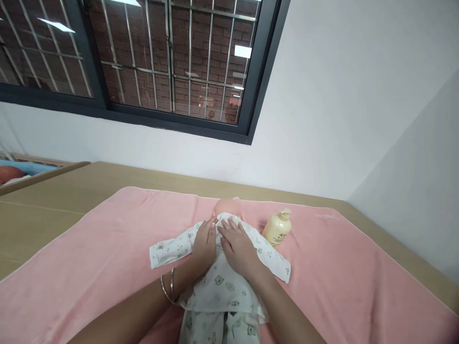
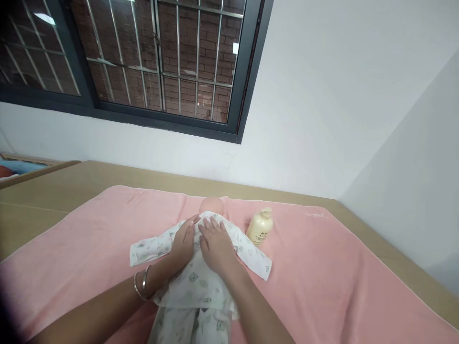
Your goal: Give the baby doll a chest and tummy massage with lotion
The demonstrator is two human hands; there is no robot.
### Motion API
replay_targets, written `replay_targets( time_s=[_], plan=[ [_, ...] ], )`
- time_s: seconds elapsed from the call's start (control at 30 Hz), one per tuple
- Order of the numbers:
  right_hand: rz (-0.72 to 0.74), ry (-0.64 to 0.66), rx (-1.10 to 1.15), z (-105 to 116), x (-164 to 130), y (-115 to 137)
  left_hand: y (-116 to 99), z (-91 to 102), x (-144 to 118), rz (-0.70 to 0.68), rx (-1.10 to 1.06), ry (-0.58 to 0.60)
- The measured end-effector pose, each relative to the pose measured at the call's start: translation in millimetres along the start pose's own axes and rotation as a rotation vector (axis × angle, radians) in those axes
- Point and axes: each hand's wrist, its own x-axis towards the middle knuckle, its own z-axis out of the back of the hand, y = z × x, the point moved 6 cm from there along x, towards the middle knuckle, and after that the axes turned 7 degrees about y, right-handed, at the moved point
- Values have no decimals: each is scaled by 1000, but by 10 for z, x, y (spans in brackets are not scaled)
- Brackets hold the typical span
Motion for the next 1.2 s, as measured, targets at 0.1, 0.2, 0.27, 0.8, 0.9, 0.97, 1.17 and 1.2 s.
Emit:
replay_targets(
  time_s=[0.1,0.2,0.27,0.8,0.9,0.97,1.17,1.2],
  plan=[
    [-185,-16,50,47,33,-268,-15,-50,-4,7,136,35],
    [-337,-8,32,76,48,-387,-40,-95,-5,-32,299,51],
    [-392,15,-20,101,68,-363,-44,-108,13,-40,388,65],
    [-349,67,-222,201,149,-193,-38,-212,38,-146,689,168],
    [-340,69,-148,196,137,-272,-46,-275,-89,-192,701,94],
    [-339,42,-142,142,79,-240,-46,-266,-81,-190,665,116],
    [-299,9,-233,-57,-96,58,-13,-119,214,-114,576,356],
    [-290,15,-225,-45,-100,74,-10,-100,234,-100,591,353]
  ],
)
